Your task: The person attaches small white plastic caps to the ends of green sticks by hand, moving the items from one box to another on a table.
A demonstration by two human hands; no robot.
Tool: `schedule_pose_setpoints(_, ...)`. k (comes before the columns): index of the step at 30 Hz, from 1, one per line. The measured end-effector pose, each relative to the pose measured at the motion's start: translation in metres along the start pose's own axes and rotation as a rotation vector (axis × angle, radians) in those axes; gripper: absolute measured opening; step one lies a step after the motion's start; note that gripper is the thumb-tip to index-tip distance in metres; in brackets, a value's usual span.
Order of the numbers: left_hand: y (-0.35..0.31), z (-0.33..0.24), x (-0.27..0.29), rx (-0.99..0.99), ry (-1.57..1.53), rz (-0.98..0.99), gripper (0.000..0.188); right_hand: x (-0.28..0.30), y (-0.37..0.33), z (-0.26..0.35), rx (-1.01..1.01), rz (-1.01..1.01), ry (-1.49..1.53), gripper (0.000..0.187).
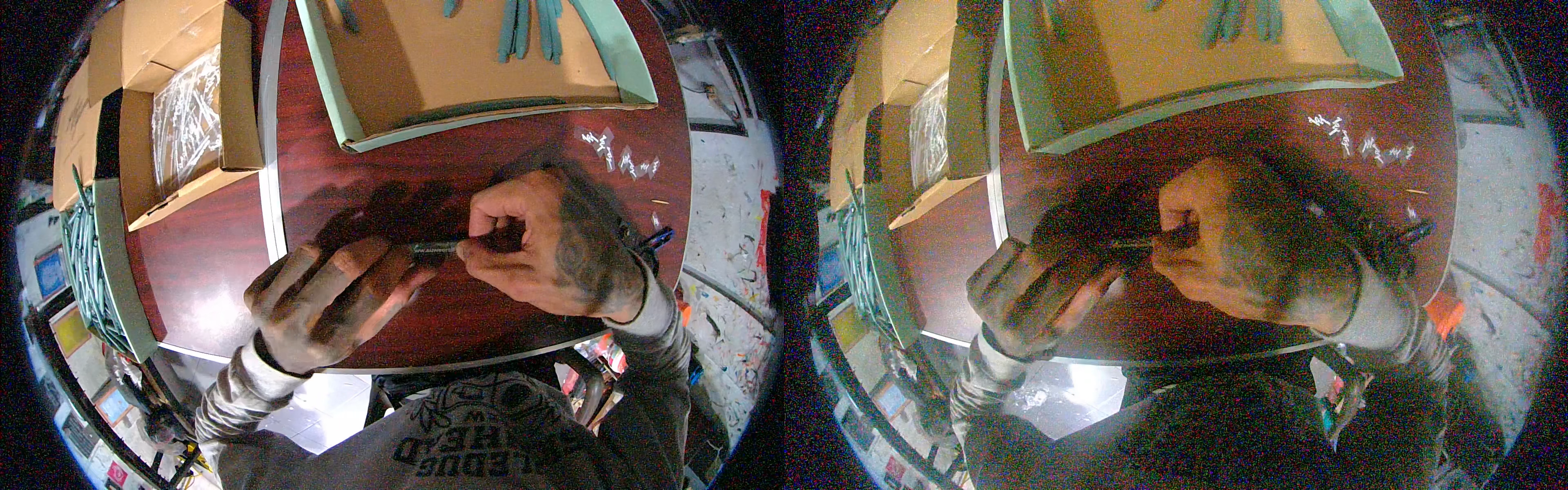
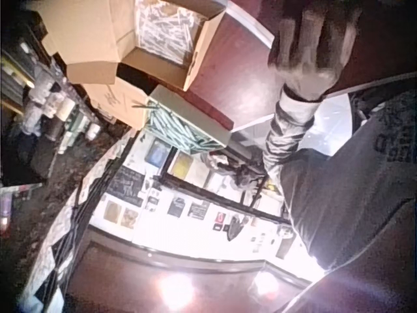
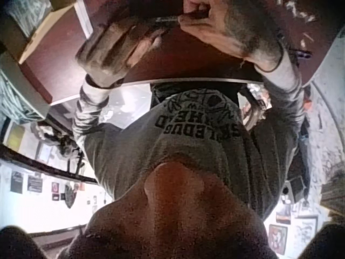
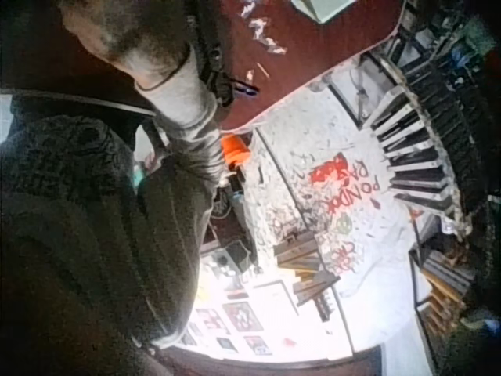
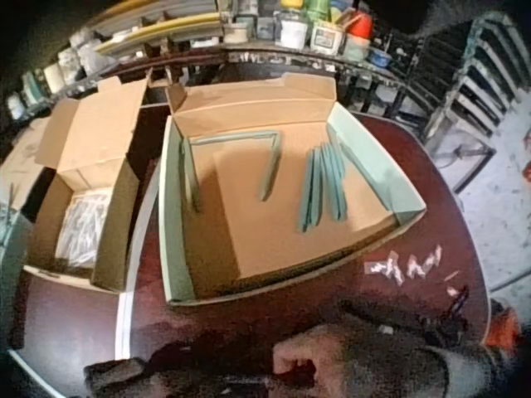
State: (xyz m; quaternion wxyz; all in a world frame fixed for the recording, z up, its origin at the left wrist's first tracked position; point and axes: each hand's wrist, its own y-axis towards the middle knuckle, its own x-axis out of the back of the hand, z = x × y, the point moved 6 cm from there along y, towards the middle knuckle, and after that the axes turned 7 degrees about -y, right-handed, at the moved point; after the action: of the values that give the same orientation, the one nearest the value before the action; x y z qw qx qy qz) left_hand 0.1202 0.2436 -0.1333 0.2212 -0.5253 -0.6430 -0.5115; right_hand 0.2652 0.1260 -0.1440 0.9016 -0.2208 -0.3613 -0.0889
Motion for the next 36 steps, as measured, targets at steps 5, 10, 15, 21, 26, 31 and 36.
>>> schedule_pose_setpoints(5,0.008,0.000,-0.004,0.130,-0.103,0.004,0.020,-0.001,0.002,-0.002,-0.031,0.012,0.026,0.020)
schedule_pose_setpoints(10,0.004,0.005,-0.011,0.250,-0.321,-0.091,0.018,-0.004,0.000,-0.009,-0.046,-0.013,0.048,0.021)
schedule_pose_setpoints(15,-0.003,-0.003,-0.012,0.153,-0.181,-0.029,0.020,0.000,-0.004,0.000,-0.033,0.005,0.015,0.018)
schedule_pose_setpoints(21,-0.006,-0.002,-0.014,0.186,-0.121,-0.011,0.031,-0.002,-0.008,-0.003,0.048,-0.073,0.012,0.018)
schedule_pose_setpoints(26,-0.009,-0.004,-0.016,0.102,-0.076,0.045,0.034,-0.001,-0.008,-0.003,0.014,0.018,0.039,0.018)
schedule_pose_setpoints(31,-0.007,-0.002,-0.017,0.113,-0.128,0.043,0.034,-0.001,-0.006,-0.003,0.019,0.045,0.037,0.019)
schedule_pose_setpoints(36,-0.006,0.003,-0.015,0.185,-0.240,-0.022,0.033,0.001,-0.007,-0.002,0.085,0.023,0.034,0.018)
